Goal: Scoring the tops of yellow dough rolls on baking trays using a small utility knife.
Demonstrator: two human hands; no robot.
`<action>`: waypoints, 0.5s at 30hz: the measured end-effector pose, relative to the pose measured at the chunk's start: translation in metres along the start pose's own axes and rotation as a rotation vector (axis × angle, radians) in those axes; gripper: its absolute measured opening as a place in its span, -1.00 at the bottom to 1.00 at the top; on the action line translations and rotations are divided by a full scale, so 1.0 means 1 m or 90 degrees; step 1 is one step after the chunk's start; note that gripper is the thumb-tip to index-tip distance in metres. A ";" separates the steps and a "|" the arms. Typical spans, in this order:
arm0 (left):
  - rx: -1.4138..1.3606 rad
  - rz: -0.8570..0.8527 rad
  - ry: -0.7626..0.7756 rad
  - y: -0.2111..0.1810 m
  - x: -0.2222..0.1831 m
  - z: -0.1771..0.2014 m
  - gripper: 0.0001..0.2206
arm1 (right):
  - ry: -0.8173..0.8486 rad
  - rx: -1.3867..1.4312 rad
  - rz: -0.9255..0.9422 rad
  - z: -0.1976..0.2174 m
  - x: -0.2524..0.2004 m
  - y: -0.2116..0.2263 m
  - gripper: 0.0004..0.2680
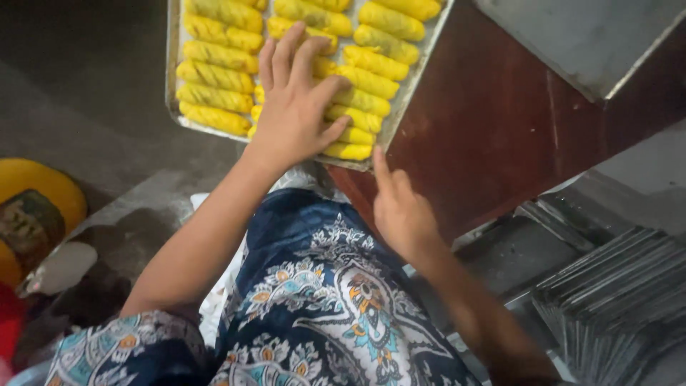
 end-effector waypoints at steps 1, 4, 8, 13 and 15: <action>0.001 0.007 0.001 -0.001 -0.003 0.002 -0.60 | 0.006 -0.001 0.004 -0.001 -0.002 0.002 -0.43; 0.011 -0.012 -0.008 0.001 -0.001 0.001 -0.63 | -0.078 0.000 0.027 0.004 0.004 0.010 -0.45; 0.013 0.003 -0.001 0.003 -0.002 0.001 -0.63 | -0.131 0.081 0.132 0.003 0.030 0.026 -0.46; 0.028 0.015 -0.007 0.009 -0.003 0.003 -0.62 | -0.003 0.025 0.067 0.000 0.008 0.020 -0.44; 0.029 0.009 -0.012 0.007 -0.007 0.003 -0.65 | 0.024 -0.007 0.015 0.003 -0.005 0.017 -0.44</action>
Point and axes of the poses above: each hand's wrist, its own x-axis towards the middle knuckle, its own z-axis out of the back of the hand, y = z × x, the point moved 1 cm from there along x, towards the middle knuckle, and after that the axes turned 15 degrees about -z, right-handed, at the moved point
